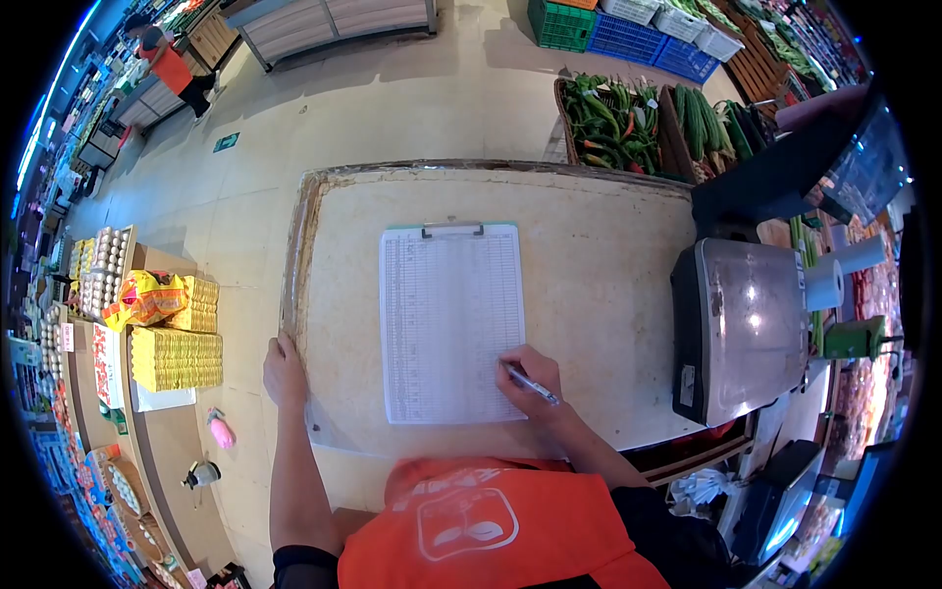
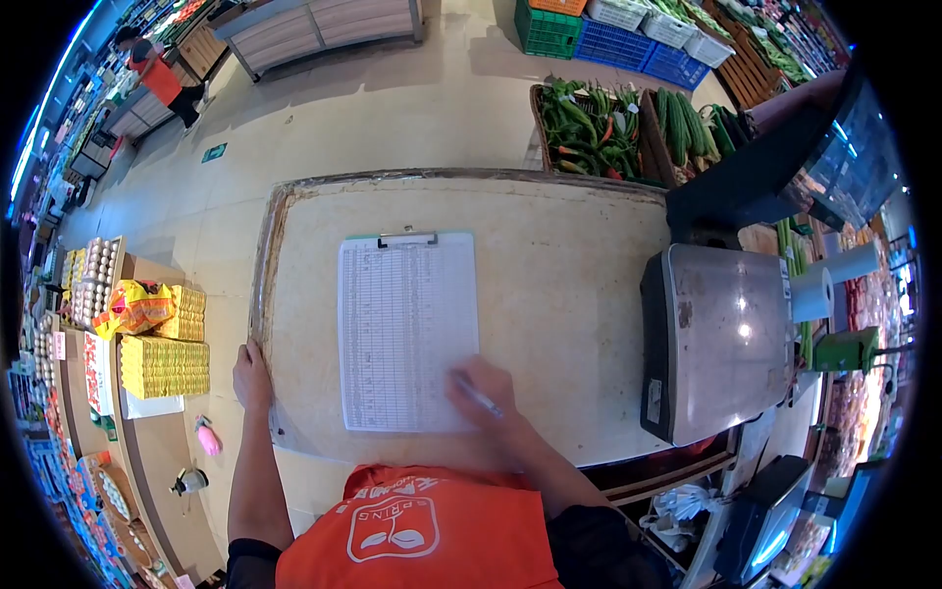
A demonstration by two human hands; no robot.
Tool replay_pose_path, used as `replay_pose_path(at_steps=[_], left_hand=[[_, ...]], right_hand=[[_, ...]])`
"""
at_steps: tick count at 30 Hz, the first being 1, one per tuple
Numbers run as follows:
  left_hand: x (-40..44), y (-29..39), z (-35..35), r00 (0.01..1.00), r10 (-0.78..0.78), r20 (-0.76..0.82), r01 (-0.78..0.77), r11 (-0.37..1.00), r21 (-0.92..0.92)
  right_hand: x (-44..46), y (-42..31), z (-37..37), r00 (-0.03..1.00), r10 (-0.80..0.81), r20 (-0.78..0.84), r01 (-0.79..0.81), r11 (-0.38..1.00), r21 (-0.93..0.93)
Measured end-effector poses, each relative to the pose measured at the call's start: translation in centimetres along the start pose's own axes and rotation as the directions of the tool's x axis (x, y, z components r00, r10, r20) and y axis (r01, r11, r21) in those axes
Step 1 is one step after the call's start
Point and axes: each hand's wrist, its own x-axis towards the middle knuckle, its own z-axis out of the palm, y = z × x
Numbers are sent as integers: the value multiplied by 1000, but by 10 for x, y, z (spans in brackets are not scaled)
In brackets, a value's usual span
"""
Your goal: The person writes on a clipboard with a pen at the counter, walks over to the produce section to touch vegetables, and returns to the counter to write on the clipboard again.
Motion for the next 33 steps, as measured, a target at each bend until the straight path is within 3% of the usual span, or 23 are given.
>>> replay_pose_path(at_steps=[21, 24, 27, 33], left_hand=[[1, -2, 1, 1000, 3, 0, -3, 1000, -5], [1, -1, 0, 1000, -1, 9, 1, 1000, -9], [0, 0, -1, 1000, 3, 8, -3, 1000, -12], [0, -1, 0, 1000, 4, 4, -4, 1000, 1]], right_hand=[[2, -1, -2, 999, -24, 29, 25, 1000, -13], [0, 3, -2, 993, -75, -95, 63, 990, -130], [-6, 9, 1, 986, 19, -165, -25, 999, -31], [-9, 1, -5, 994, -77, -80, 74, 996, -42]])
